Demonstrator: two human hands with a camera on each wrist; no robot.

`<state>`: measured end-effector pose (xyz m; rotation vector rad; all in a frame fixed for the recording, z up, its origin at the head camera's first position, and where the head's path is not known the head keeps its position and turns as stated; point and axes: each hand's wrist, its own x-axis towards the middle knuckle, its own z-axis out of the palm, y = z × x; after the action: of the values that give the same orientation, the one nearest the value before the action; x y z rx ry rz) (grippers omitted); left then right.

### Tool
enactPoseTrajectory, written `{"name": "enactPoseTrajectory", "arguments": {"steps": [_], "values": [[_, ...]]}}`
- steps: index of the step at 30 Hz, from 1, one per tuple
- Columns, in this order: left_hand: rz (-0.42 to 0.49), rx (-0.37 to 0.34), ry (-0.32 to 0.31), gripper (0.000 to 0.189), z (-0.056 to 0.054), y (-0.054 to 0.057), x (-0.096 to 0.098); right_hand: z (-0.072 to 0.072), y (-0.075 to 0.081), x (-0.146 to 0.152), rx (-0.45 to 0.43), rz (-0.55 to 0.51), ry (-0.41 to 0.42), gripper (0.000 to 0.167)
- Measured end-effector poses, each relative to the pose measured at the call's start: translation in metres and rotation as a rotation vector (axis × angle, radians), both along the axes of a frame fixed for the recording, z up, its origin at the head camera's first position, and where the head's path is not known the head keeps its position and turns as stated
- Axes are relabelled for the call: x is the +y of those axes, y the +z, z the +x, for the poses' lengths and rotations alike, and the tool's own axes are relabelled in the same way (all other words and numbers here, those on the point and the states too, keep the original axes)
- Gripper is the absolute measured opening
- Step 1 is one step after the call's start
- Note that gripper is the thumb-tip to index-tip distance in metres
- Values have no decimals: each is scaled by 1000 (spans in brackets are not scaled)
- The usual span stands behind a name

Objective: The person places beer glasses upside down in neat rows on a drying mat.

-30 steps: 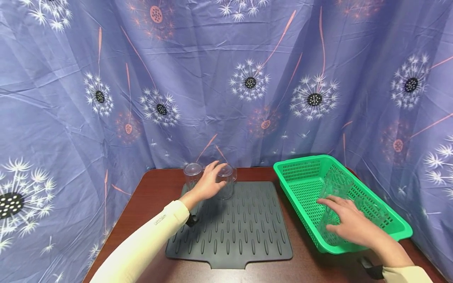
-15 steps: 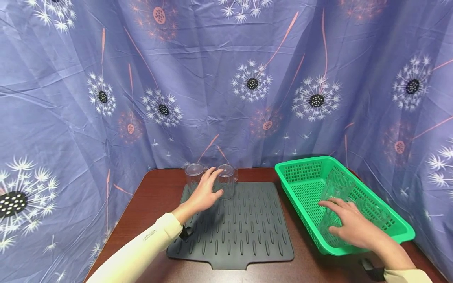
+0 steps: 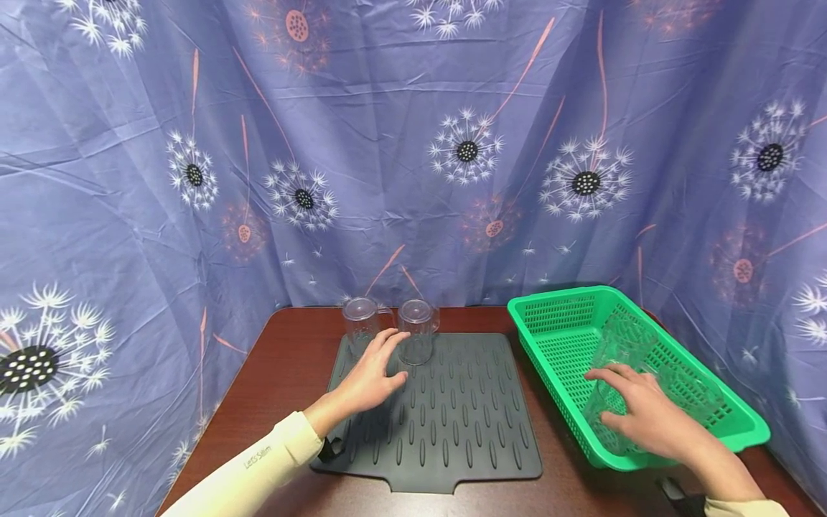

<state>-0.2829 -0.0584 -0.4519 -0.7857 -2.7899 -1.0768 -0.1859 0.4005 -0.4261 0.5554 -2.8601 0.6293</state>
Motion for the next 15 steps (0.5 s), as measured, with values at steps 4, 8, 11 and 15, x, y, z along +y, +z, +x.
{"name": "enactPoseTrajectory", "arguments": {"steps": [4,8,11,15], "values": [[-44,19,-19,68,9,0,0,0,-1,0,30,-8,11,60],[-80,15,-31,66,18,-2,-3,1,2,-1,9,3,-2,58],[-106,9,-41,64,23,-5,-6,2,4,-2,-19,20,-19,56],[-130,28,-50,64,28,-8,-12,3,6,-1,-14,44,-38,55]]}}
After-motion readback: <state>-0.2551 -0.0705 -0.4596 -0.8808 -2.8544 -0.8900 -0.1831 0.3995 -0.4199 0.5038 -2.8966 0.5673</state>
